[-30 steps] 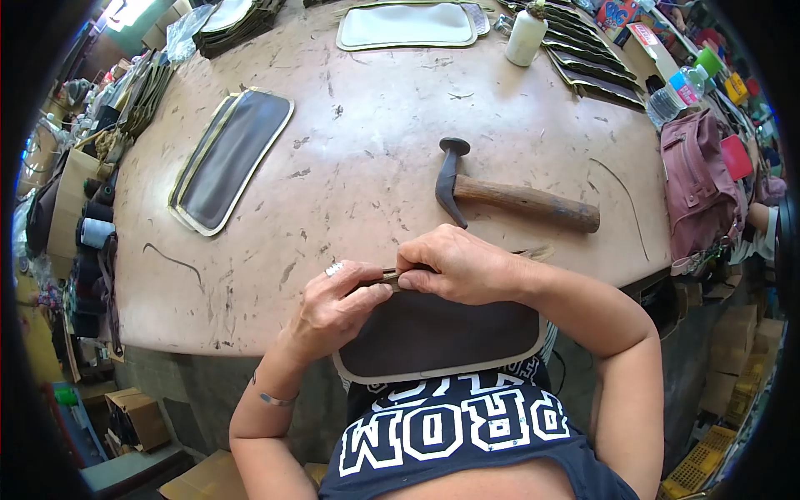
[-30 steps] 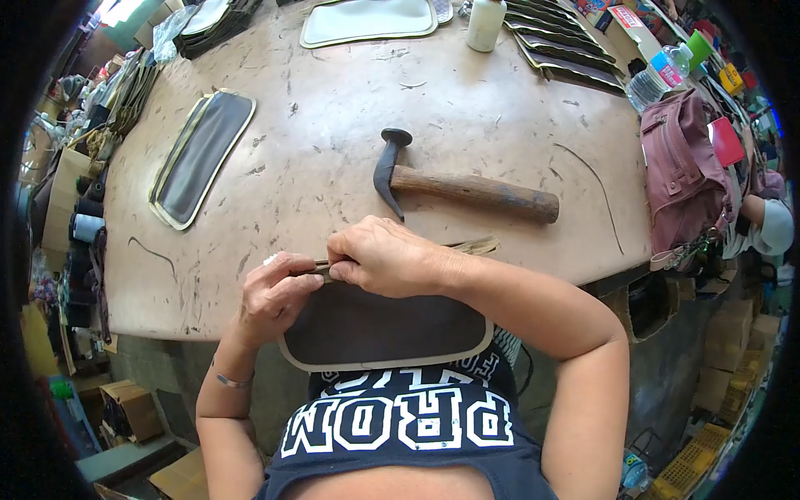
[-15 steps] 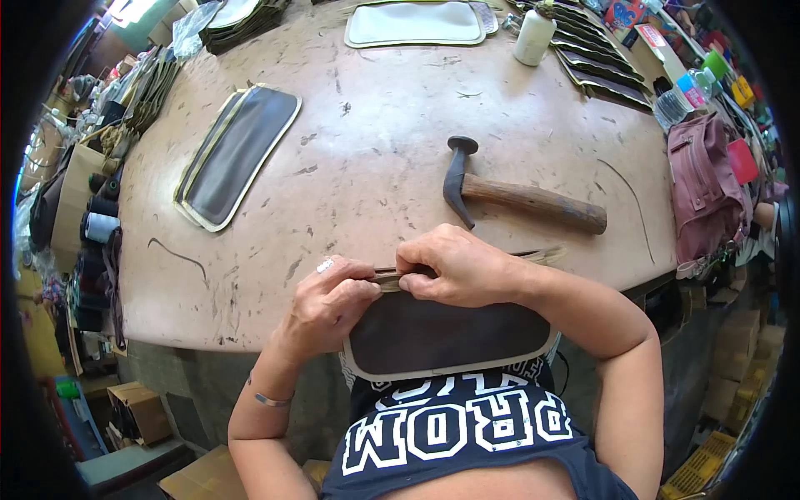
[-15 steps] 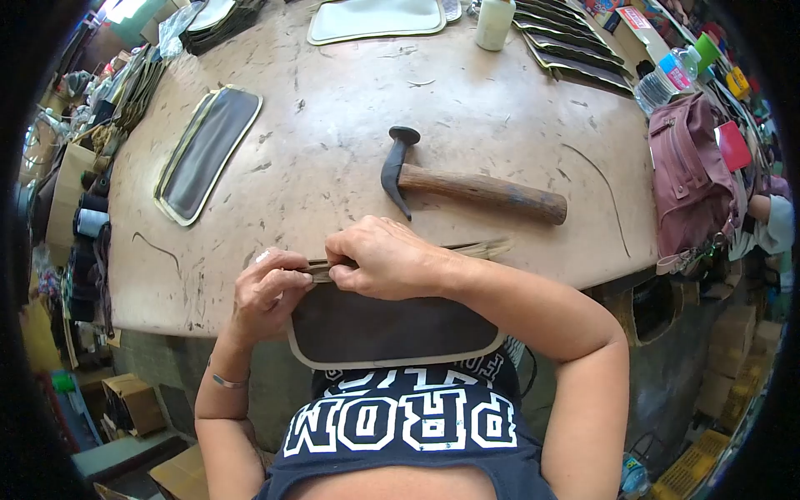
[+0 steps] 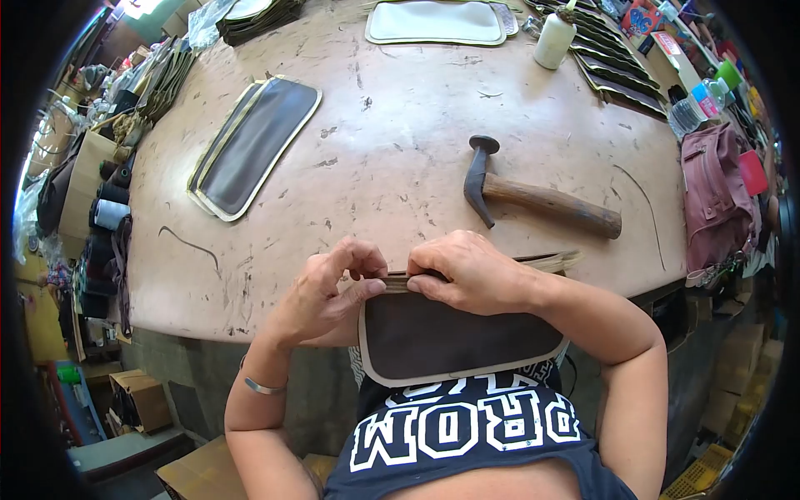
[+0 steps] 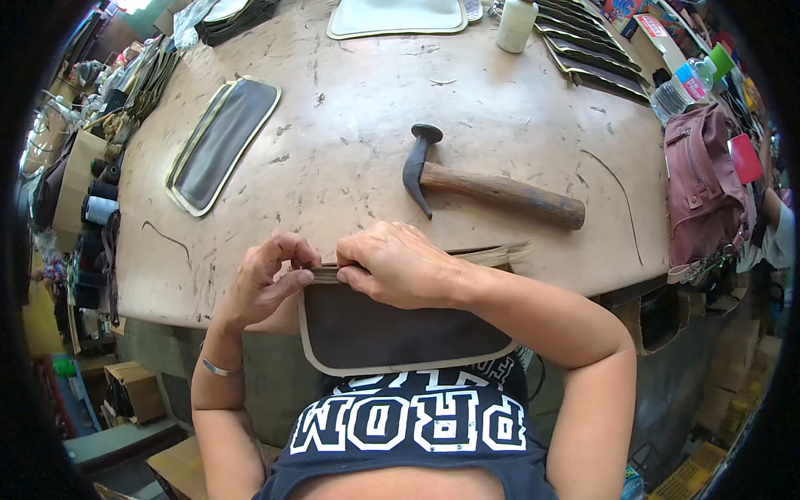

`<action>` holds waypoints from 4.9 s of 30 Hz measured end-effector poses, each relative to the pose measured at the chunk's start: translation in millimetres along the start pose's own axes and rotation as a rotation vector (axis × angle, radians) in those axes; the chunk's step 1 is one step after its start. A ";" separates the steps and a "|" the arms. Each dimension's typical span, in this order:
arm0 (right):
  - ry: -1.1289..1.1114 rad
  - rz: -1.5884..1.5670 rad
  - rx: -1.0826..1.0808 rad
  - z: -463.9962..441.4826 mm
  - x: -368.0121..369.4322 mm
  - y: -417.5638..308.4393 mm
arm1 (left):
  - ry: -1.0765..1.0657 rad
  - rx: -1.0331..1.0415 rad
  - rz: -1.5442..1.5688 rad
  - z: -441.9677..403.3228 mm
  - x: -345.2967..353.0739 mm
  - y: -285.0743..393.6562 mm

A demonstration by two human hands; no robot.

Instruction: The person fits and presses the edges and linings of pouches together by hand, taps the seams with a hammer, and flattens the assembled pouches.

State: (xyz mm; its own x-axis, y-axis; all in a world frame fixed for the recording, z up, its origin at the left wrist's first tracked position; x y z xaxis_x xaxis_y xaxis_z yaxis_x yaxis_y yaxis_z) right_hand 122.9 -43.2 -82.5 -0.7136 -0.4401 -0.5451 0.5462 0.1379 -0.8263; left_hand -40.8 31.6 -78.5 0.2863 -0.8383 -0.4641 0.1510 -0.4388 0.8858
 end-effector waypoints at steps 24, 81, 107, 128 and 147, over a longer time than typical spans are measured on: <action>-0.012 0.250 -0.002 65.1 -34.9 18.8 | -0.119 -0.142 -0.050 15.4 -15.4 -6.3; 0.218 0.602 0.043 27.1 -35.0 -13.7 | 0.192 -0.041 0.017 -101.7 -31.7 -33.2; 0.620 0.575 0.105 36.5 -63.1 23.5 | 0.182 -0.135 -0.773 -133.2 -32.0 9.3; 0.481 0.723 0.060 19.0 -58.1 -0.3 | 0.677 0.037 -0.786 -41.8 -19.6 15.9; 0.444 0.977 -0.028 14.9 -36.7 6.2 | 0.032 -0.203 -0.941 -25.6 -20.3 9.9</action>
State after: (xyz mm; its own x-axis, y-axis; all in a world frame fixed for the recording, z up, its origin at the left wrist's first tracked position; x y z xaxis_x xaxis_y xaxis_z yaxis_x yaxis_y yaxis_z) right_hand 159.0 -39.4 -65.5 -0.0719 0.2328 -0.9699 0.9605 0.2782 -0.0045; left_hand -20.9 52.6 -60.3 -0.0104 -0.1607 -0.9870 0.4924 -0.8599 0.1348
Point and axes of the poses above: each hand's wrist, its own z-axis away from the middle knuckle, its own x-axis out of the palm, y = z × x, the point moved 3 cm from there along -z, towards the middle knuckle, and after that the axes turned 11 degrees about -y, right-handed, at the moved point
